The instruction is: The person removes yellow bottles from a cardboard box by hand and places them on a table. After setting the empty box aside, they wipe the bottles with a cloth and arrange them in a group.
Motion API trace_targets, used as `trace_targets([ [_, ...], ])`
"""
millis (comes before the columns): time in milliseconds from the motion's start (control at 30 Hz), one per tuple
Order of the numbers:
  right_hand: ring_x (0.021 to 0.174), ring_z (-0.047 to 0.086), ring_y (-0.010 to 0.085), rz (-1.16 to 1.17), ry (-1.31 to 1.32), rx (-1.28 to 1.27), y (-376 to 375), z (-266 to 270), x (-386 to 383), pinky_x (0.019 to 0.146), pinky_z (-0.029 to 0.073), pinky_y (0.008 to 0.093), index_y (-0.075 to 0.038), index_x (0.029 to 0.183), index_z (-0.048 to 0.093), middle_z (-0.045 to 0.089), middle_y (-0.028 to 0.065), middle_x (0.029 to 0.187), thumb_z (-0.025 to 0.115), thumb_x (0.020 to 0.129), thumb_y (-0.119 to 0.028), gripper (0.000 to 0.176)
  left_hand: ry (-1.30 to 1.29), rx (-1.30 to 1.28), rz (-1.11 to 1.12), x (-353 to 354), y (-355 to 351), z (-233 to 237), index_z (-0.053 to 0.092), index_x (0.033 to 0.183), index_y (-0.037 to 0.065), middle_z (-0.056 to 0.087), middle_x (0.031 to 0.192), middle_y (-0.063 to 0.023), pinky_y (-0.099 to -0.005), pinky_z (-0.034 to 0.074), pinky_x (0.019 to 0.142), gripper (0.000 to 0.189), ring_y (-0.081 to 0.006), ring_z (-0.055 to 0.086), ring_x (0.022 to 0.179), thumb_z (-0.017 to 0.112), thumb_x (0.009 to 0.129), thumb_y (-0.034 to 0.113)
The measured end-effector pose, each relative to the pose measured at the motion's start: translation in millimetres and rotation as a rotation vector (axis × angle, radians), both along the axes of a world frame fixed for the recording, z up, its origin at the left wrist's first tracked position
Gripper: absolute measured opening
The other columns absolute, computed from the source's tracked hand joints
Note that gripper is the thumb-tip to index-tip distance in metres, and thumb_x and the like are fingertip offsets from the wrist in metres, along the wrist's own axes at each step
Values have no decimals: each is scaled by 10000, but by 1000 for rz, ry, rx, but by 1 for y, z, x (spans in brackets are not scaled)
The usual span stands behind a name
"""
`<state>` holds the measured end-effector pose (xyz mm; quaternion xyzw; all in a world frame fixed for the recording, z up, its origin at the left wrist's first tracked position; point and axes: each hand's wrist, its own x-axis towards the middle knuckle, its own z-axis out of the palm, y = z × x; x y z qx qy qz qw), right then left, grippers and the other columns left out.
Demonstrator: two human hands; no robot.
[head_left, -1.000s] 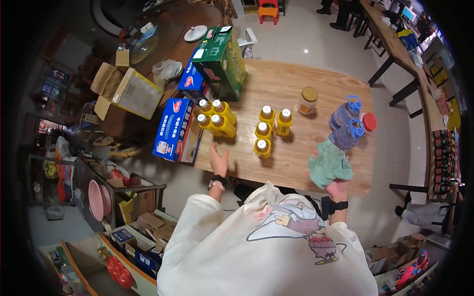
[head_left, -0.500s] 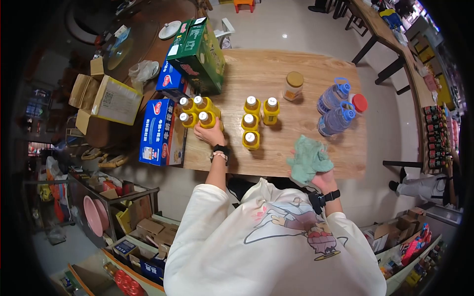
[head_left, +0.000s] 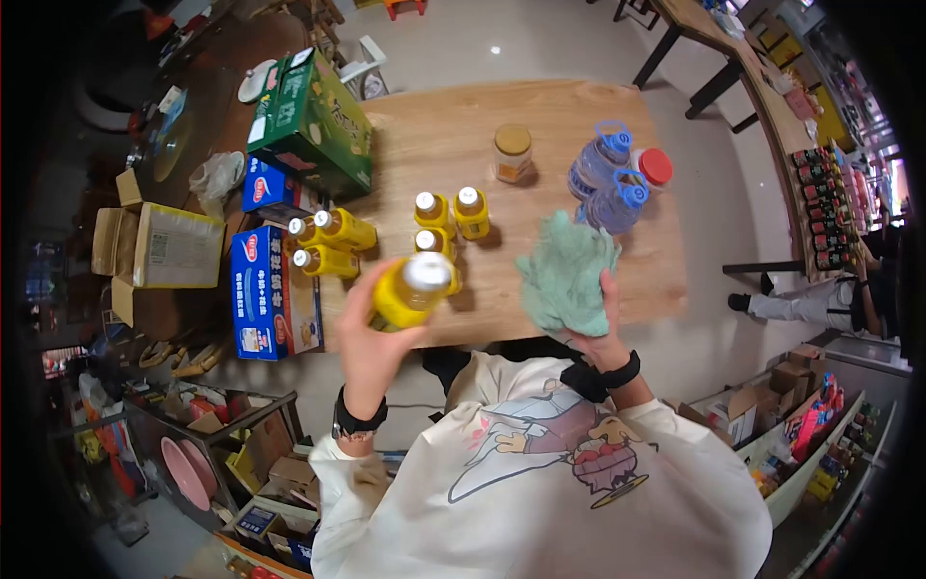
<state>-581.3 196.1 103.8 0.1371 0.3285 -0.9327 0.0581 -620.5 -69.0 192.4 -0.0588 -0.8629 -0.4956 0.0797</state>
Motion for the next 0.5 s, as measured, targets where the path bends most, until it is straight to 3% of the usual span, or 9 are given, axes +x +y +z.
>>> trace_targets([
  [33,1268,447,295,-35,13,-52,-6,7,-1,1075,333,458,-67,1429,286,415,129,1409,463,913,-519,709,-19,-175,-213,-1,7,5,577,1162,41,635,1057,-115,-328,451,903,598,-227,594,981,776,598,52],
  [67,1270,440,305,-32,98,-129,-9,8,-3,1080,328,451,-65,1432,278,410,134,1410,423,925,-531,704,-30,-172,-222,-5,15,4,577,1162,41,635,1057,-115,-328,451,903,598,-227,594,981,776,598,52],
  [133,1265,441,303,-111,155,-100,-17,6,-1,1082,325,445,-65,1432,276,412,137,1406,396,925,-550,712,-75,-154,-577,-16,35,-1,602,1144,58,648,964,-145,-358,477,830,609,-300,602,907,782,565,114],
  [233,1256,437,284,-243,243,46,-9,-39,14,1049,344,412,-55,1417,298,418,144,1392,425,938,-497,663,-243,-137,-725,-19,66,-29,601,1149,45,645,921,-167,-383,477,787,619,-340,592,876,781,568,164],
  [300,1130,545,242,-200,269,947,5,-54,18,928,431,379,-24,1282,485,568,145,1226,519,932,-357,484,-272,-150,-695,-17,83,-38,614,1125,75,643,871,-179,-422,467,794,620,-365,585,909,776,531,144],
  [333,935,643,202,-205,292,1100,1,13,5,768,493,342,13,1061,627,673,125,1008,551,926,-239,295,-210,-189,-670,-15,89,-47,615,1119,64,641,870,-178,-426,465,792,616,-366,583,894,778,532,153],
  [433,766,673,169,-221,65,1184,6,13,0,668,514,313,20,925,673,701,111,857,559,925,-246,289,-67,-256,-633,-10,100,-58,613,1118,44,636,877,-180,-430,454,802,615,-359,576,876,780,540,172],
  [467,792,681,180,-230,-99,854,4,13,-1,685,523,303,16,1022,659,696,151,935,583,917,-255,301,-33,-269,-621,-9,100,-56,599,1145,54,636,910,-177,-408,442,834,642,-340,576,909,782,544,181],
  [500,792,681,180,-238,-92,822,-4,12,-4,685,523,303,16,1022,659,696,151,935,583,917,-255,301,1,-287,-612,-9,103,-53,585,1173,65,636,943,-174,-386,430,867,668,-321,575,942,783,547,189],
])
